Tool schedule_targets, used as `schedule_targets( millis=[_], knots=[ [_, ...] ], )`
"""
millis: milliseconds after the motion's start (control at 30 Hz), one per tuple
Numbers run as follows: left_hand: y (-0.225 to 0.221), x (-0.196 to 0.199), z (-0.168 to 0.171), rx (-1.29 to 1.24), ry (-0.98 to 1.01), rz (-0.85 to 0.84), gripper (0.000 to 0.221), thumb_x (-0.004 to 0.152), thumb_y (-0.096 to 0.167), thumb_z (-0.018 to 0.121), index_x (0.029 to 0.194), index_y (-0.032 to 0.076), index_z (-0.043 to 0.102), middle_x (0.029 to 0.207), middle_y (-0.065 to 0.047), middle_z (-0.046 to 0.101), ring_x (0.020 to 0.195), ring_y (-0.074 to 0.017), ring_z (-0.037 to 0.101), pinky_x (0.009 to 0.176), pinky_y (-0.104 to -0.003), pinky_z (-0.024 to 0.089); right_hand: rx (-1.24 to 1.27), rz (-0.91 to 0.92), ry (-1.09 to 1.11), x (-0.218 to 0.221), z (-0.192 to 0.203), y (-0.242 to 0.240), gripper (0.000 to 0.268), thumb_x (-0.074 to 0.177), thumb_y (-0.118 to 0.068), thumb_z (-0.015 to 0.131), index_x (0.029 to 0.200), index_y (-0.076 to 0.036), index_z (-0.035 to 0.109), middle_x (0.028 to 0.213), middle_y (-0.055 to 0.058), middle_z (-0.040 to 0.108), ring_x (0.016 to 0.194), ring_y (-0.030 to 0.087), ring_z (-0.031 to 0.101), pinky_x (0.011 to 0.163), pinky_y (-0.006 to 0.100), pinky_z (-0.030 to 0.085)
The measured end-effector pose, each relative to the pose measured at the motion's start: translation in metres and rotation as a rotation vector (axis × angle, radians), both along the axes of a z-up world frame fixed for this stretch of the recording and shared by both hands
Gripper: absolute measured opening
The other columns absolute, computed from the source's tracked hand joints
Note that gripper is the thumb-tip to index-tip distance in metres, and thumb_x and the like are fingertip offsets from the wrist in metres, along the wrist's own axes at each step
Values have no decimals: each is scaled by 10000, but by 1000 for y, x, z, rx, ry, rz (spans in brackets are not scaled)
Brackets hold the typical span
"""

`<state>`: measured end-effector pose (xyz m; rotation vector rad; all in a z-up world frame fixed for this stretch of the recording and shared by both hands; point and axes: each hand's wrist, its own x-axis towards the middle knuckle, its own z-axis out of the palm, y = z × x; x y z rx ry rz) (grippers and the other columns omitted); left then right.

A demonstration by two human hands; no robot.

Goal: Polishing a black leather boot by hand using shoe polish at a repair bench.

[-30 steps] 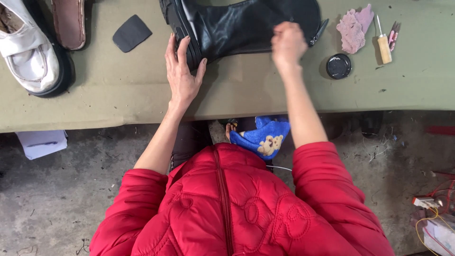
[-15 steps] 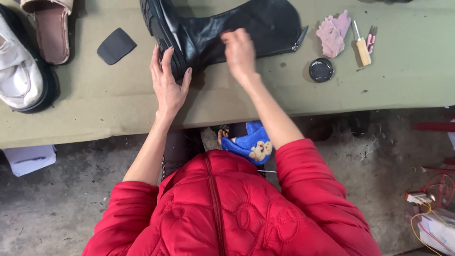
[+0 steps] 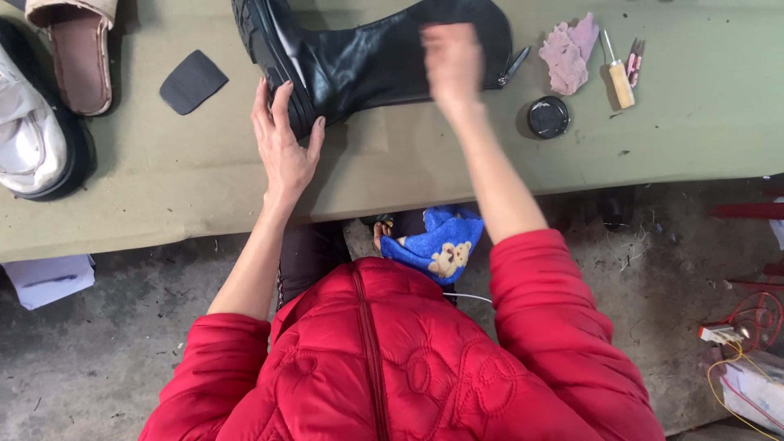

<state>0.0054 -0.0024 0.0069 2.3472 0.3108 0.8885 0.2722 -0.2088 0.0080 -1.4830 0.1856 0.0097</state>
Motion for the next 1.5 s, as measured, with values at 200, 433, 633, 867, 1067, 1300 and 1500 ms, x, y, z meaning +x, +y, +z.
schedule_targets(
  millis=[200,433,633,867,1067,1300,1500],
  knots=[
    [1,-2,0,-33,-3,-2,615,1064,223,759,1544,148,381,1617,-244,276,1504,-435,341,1198,-560,416,-1015,401,-1101,-14,-4,19,96,924,-116,669,987,-171,716,920,31,599,776,310,575,660,452,427],
    [2,2,1,-2,-13,9,613,1039,221,763,1525,130,400,1589,-265,306,1472,-453,372,1184,-568,418,-1337,98,-768,119,-52,-116,271,740,-9,682,917,-182,793,874,70,724,785,283,671,700,422,513],
    [2,4,0,20,6,26,612,1029,220,769,1516,125,411,1588,-265,304,1466,-459,381,1177,-577,421,-403,118,-419,71,-2,-38,129,777,-31,652,861,-101,720,780,69,678,611,192,630,535,320,447],
    [1,3,1,22,-4,24,593,1031,220,762,1506,113,422,1581,-264,315,1460,-459,389,1171,-575,421,-916,645,-1027,-12,7,32,115,986,-89,630,1078,-117,693,995,54,622,835,279,648,664,407,485],
    [1,2,1,16,-1,16,597,1032,223,753,1511,134,408,1590,-264,306,1460,-461,390,1165,-581,415,-402,87,73,59,19,-34,257,812,-283,527,876,-189,758,786,8,743,548,106,581,450,265,378],
    [0,7,3,39,-14,20,600,1010,204,783,1488,114,432,1562,-269,334,1434,-468,408,1153,-581,431,-861,187,-545,81,-5,-19,422,736,52,627,1038,-206,767,946,-10,749,766,115,735,588,234,594],
    [2,3,4,28,-10,27,604,1024,208,762,1512,113,419,1585,-267,308,1458,-472,385,1170,-586,416,-1006,502,-959,47,-4,25,100,1008,-189,624,1089,-190,681,1042,18,623,958,270,642,696,428,523]
  ],
)
